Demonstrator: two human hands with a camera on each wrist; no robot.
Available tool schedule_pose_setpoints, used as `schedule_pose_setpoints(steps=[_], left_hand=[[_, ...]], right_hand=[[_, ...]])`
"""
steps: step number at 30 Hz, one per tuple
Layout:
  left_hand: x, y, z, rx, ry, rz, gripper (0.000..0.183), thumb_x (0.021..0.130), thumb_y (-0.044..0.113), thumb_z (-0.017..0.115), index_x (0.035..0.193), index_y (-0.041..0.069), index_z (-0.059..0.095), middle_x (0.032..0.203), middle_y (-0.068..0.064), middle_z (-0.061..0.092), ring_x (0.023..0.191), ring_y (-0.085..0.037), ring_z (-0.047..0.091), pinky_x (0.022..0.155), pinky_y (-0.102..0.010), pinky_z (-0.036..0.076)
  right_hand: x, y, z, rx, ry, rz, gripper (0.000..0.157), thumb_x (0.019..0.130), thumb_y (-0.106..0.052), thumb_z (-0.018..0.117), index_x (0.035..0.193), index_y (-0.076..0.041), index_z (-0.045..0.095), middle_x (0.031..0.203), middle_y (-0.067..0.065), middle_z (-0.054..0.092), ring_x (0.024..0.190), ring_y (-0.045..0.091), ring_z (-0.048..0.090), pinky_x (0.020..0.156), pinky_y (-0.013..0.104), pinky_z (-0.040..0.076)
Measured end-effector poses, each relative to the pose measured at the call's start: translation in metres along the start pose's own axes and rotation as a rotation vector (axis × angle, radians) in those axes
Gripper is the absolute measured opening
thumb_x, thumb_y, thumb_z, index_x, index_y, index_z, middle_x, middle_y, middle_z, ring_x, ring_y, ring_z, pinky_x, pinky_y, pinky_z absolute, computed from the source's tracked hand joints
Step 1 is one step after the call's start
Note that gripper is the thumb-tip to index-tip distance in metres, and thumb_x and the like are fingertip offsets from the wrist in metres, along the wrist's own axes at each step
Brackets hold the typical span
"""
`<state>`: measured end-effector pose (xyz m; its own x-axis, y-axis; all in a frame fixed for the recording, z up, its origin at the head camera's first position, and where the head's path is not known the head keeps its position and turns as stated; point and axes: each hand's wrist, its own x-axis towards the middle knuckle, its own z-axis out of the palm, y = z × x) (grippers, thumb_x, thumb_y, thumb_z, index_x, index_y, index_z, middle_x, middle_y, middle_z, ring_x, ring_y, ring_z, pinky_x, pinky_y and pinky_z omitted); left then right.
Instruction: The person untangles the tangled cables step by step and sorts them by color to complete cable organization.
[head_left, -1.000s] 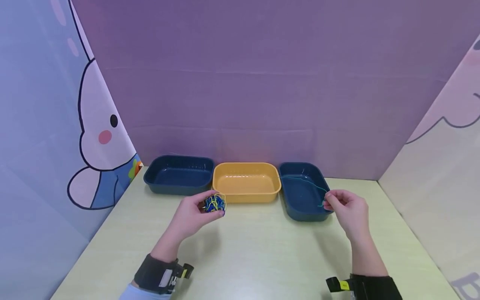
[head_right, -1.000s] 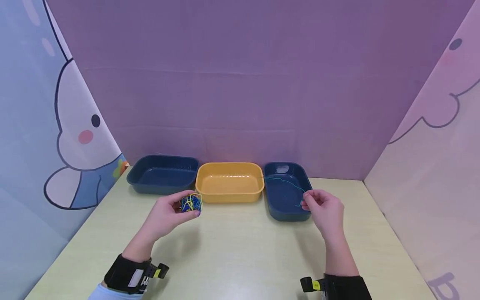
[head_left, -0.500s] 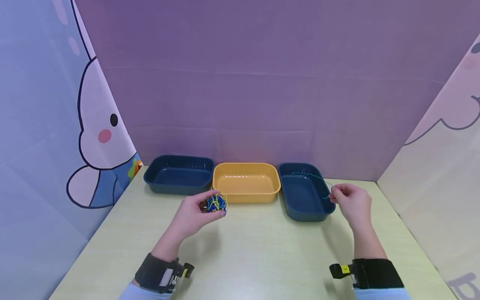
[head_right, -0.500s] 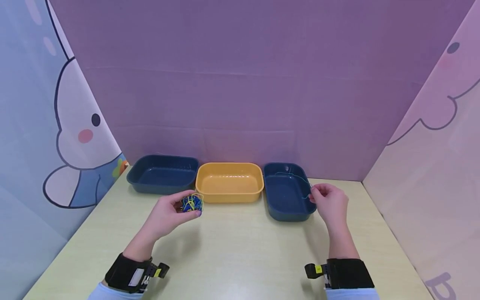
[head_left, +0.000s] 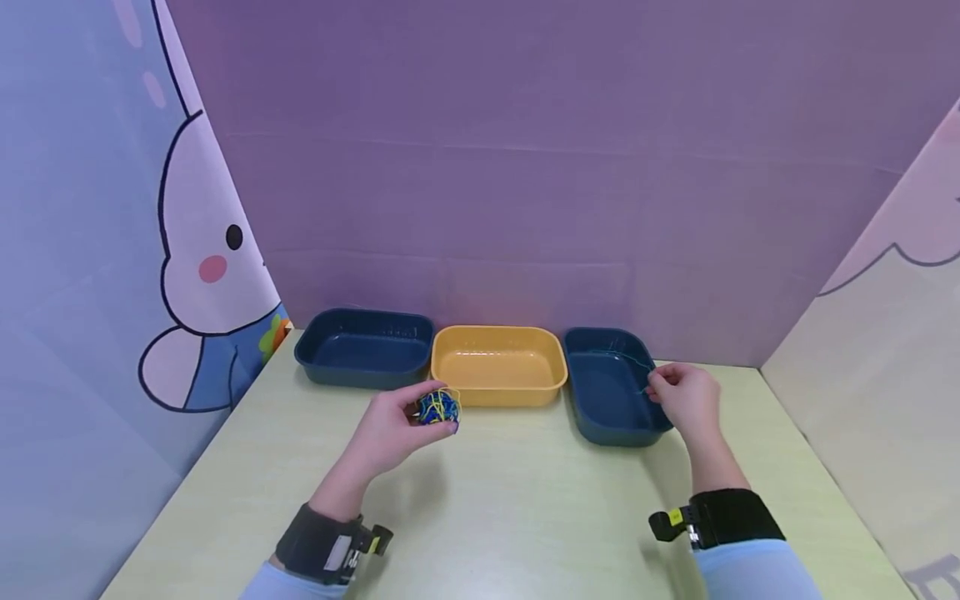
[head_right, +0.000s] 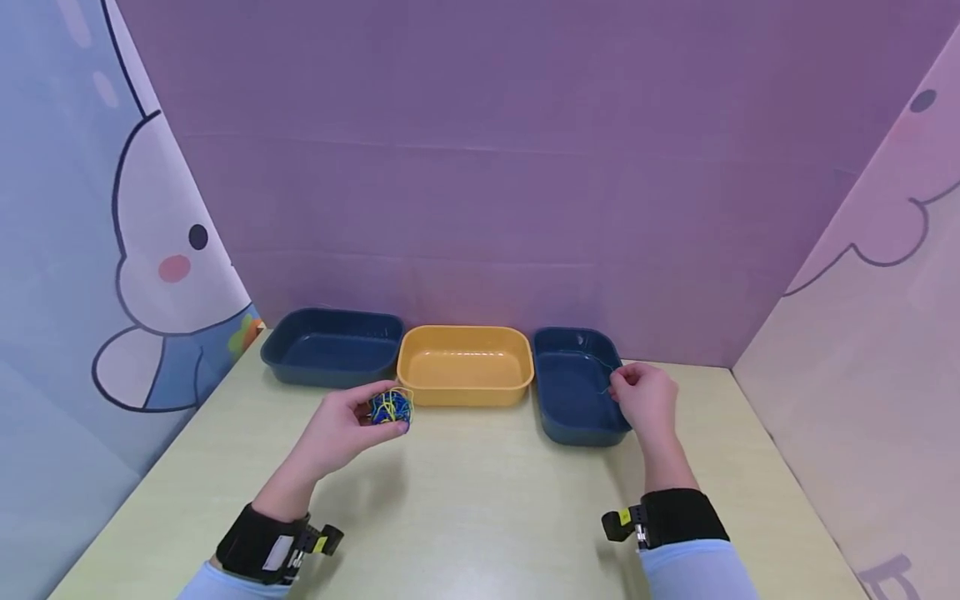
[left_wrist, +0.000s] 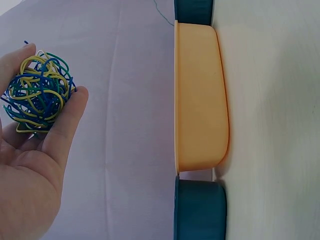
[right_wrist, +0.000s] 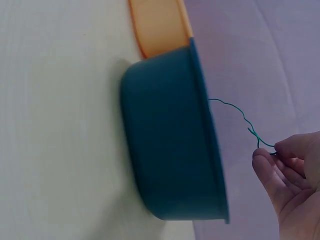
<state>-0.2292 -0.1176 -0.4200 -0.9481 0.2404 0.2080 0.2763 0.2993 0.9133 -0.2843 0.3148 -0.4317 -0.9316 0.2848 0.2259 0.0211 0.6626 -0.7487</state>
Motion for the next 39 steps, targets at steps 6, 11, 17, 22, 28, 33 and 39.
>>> schedule_pose_setpoints(steps=[6,11,17,22,28,33,39], left_hand=[[0.0,0.002,0.003,0.011,0.004,-0.005,0.059,0.072,0.03,0.084,0.126,0.017,0.061,0.109,-0.005,0.064,0.086,-0.016,0.064,0.069,-0.03,0.057],[0.0,0.004,0.004,0.022,-0.001,-0.015,0.06,0.073,0.033,0.084,0.126,0.018,0.061,0.111,-0.004,0.063,0.087,-0.017,0.063,0.07,-0.031,0.057],[0.0,0.005,0.004,0.016,-0.003,-0.024,0.06,0.073,0.031,0.084,0.127,0.018,0.061,0.112,-0.004,0.063,0.087,-0.017,0.063,0.071,-0.031,0.057],[0.0,0.006,0.005,0.013,-0.009,-0.019,0.06,0.073,0.031,0.084,0.127,0.017,0.061,0.112,-0.005,0.063,0.087,-0.017,0.063,0.071,-0.031,0.057],[0.001,0.006,0.006,0.019,-0.01,-0.017,0.06,0.073,0.032,0.084,0.126,0.018,0.061,0.111,-0.004,0.063,0.087,-0.017,0.063,0.071,-0.031,0.057],[0.001,0.005,0.007,0.023,-0.009,-0.02,0.061,0.072,0.034,0.084,0.127,0.019,0.061,0.112,-0.004,0.063,0.087,-0.017,0.063,0.071,-0.031,0.057],[0.0,0.005,0.008,0.027,-0.013,-0.009,0.061,0.072,0.034,0.084,0.126,0.019,0.061,0.112,-0.004,0.063,0.087,-0.017,0.063,0.07,-0.03,0.057]], right_hand=[[-0.003,0.004,0.005,-0.038,-0.013,0.013,0.022,0.096,-0.019,0.058,0.099,0.001,0.066,0.089,0.017,0.068,0.072,0.019,0.067,0.073,0.038,0.057],[-0.006,0.008,0.006,-0.054,-0.023,0.043,0.023,0.096,-0.02,0.059,0.102,0.001,0.066,0.09,0.017,0.069,0.072,0.019,0.067,0.074,0.04,0.057],[-0.008,0.01,0.006,-0.056,-0.023,0.03,0.025,0.096,-0.022,0.059,0.104,0.001,0.066,0.093,0.018,0.068,0.073,0.019,0.067,0.071,0.038,0.057],[-0.008,0.011,0.005,-0.053,-0.018,0.033,0.025,0.096,-0.022,0.06,0.104,0.002,0.066,0.095,0.019,0.068,0.073,0.019,0.067,0.069,0.037,0.058],[-0.008,0.012,0.004,-0.053,-0.015,0.029,0.026,0.096,-0.023,0.06,0.105,0.001,0.066,0.094,0.018,0.068,0.073,0.018,0.067,0.07,0.037,0.057],[-0.01,0.007,-0.001,-0.03,-0.004,0.021,0.035,0.095,-0.029,0.062,0.116,-0.002,0.063,0.101,0.017,0.067,0.077,0.019,0.067,0.072,0.037,0.057],[-0.025,-0.01,-0.009,0.057,-0.003,-0.04,0.056,0.089,-0.045,0.065,0.131,-0.009,0.055,0.118,0.011,0.063,0.1,0.022,0.061,0.084,0.041,0.053]])
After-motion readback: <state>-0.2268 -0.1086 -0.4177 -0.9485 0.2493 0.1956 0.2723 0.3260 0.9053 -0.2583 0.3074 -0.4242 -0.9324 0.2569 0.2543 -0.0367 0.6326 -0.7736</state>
